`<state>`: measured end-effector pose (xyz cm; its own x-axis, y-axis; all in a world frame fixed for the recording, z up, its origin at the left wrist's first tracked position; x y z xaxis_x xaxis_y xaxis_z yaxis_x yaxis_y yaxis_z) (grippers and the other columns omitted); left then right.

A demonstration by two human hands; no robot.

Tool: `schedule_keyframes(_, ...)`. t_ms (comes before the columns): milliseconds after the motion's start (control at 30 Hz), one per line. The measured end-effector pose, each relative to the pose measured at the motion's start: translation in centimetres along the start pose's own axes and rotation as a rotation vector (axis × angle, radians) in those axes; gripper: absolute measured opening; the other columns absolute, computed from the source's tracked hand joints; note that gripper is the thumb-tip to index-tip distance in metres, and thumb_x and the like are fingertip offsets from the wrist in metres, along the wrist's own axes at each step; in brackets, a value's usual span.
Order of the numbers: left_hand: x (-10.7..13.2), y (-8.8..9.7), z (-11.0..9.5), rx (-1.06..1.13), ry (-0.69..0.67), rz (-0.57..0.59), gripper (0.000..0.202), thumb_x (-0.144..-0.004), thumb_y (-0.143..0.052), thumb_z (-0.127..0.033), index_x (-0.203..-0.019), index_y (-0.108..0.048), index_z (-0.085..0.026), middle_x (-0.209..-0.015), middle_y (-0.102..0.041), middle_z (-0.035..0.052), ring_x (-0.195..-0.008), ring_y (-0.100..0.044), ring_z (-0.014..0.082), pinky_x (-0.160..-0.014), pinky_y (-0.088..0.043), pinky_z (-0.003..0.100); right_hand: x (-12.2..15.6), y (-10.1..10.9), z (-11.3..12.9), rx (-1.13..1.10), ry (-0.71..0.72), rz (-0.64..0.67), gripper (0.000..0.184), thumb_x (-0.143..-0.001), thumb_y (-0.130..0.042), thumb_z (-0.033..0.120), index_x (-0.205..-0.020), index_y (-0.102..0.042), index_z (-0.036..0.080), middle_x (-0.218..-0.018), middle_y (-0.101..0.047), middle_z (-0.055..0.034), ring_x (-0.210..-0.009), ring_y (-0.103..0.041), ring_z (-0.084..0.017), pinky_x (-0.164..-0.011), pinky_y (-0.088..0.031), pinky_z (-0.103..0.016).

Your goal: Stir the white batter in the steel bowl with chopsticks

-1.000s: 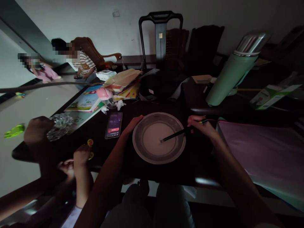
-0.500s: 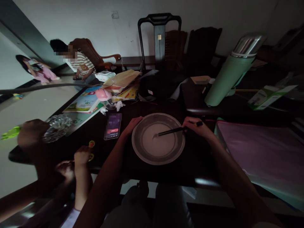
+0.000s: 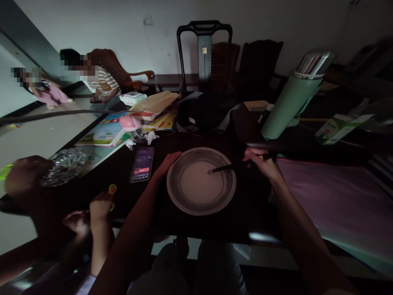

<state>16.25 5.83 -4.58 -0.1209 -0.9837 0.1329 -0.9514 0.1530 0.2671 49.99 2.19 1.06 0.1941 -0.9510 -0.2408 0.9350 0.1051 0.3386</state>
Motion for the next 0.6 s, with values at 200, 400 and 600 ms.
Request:
schedule_keyframes(200, -0.1, 0.0, -0.1, -0.012, -0.033, -0.002, 0.045, -0.075, -0.056, -0.061, -0.076, -0.07, -0.018, -0.08, -0.071, 0.0037, -0.092, -0.062, 0.0239, -0.08, -0.05, 0.03, 0.2, -2.8, 0.5, -0.057, 0.027, 0.251, 0.045, -0.083, -0.061, 0.059, -0.064, -0.068, 0.019, -0.062, -0.061, -0.0004, -0.055, -0.057, -0.013, -0.054, -0.044, -0.026)
schedule_keyframes(400, -0.1, 0.2, -0.3, -0.043, -0.047, -0.021, 0.041, -0.078, -0.055, -0.057, -0.072, -0.069, -0.018, -0.077, -0.07, 0.0025, -0.081, -0.06, 0.0208, -0.074, -0.049, 0.028, 0.0, 0.2, -0.1, -0.025, 0.015, -0.02, 0.047, -0.084, -0.06, 0.059, -0.059, -0.066, 0.02, -0.056, -0.054, -0.0001, -0.051, -0.052, -0.014, -0.048, -0.04, -0.027)
schedule_keyframes(600, 0.1, 0.2, -0.8, -0.073, -0.087, -0.014, 0.039, -0.079, -0.054, -0.054, -0.071, -0.069, -0.019, -0.079, -0.07, 0.0028, -0.085, -0.06, 0.0212, -0.076, -0.049, 0.027, 0.4, -3.4, 0.8, -0.066, 0.049, 0.266, 0.04, -0.083, -0.063, 0.055, -0.065, -0.069, 0.02, -0.064, -0.059, -0.0015, -0.057, -0.056, -0.014, -0.054, -0.043, -0.028)
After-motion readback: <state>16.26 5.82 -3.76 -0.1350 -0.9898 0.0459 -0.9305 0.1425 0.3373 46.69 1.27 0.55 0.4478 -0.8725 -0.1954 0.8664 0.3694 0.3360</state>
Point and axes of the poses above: each hand's wrist, its own x-axis away from the middle knuckle, its own y-axis out of the back of the hand, z = x × y, the point moved 6 cm from there along -x, towards the middle knuckle
